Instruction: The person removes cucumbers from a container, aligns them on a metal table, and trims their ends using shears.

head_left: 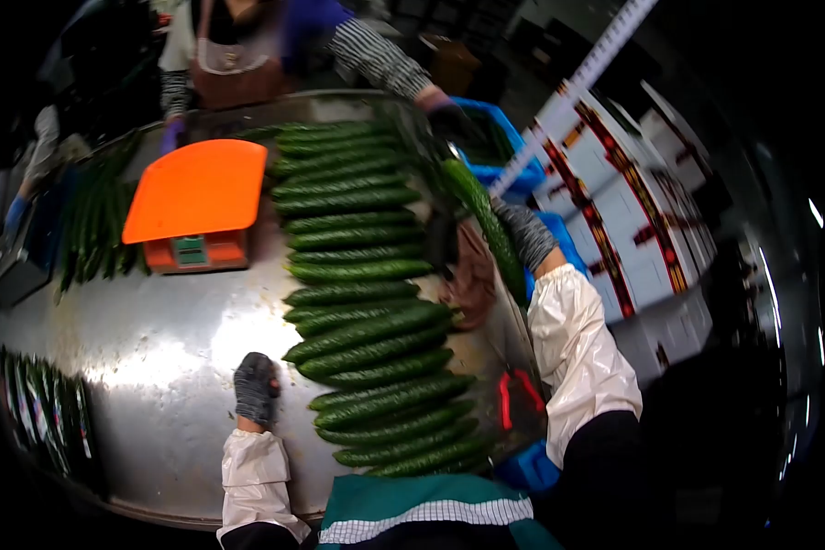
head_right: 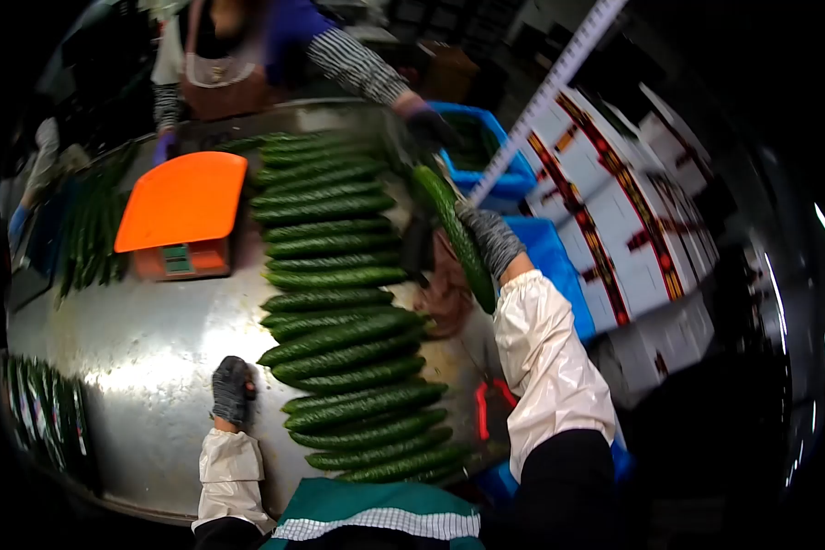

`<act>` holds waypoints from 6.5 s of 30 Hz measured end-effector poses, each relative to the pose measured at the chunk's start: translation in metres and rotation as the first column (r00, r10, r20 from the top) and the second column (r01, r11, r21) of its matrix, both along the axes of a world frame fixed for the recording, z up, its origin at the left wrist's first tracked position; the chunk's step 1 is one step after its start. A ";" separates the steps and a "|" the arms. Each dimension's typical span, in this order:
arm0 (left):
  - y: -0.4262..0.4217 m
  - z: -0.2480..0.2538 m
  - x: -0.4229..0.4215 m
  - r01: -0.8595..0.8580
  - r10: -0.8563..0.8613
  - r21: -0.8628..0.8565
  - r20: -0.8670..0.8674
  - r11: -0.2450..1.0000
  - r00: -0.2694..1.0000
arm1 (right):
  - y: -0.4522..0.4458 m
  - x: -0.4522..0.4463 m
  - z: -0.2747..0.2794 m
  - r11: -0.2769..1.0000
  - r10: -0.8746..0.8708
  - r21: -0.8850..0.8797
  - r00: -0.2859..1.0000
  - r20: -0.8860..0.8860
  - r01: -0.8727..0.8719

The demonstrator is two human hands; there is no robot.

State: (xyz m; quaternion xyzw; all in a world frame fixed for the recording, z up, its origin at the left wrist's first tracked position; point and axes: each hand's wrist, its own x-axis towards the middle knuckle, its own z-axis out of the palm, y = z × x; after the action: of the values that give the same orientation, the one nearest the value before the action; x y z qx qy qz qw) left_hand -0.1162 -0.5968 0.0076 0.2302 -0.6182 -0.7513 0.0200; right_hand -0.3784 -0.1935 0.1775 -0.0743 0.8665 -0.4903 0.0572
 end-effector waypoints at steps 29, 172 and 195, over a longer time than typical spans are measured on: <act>0.005 0.016 -0.007 -0.027 0.042 -0.175 0.086 0.984 0.995 | 0.186 0.091 -0.132 0.321 -0.353 0.947 0.924 0.148 -0.029; 0.493 0.087 0.099 0.556 -0.993 -0.823 0.108 -0.114 -0.044 | 0.387 0.523 0.041 0.630 -0.602 -0.750 0.737 -0.308 0.201; 0.308 0.154 0.102 0.555 -0.499 0.707 -0.323 0.438 0.805 | 0.177 0.339 -0.018 0.038 -0.140 -0.986 0.978 0.153 0.160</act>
State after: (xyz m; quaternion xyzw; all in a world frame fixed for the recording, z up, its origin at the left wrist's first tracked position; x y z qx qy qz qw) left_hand -0.0139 -0.2889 0.1614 -0.0132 -0.2723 -0.9158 -0.2950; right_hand -0.0396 -0.0167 0.1594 0.0010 0.2951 -0.9539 -0.0543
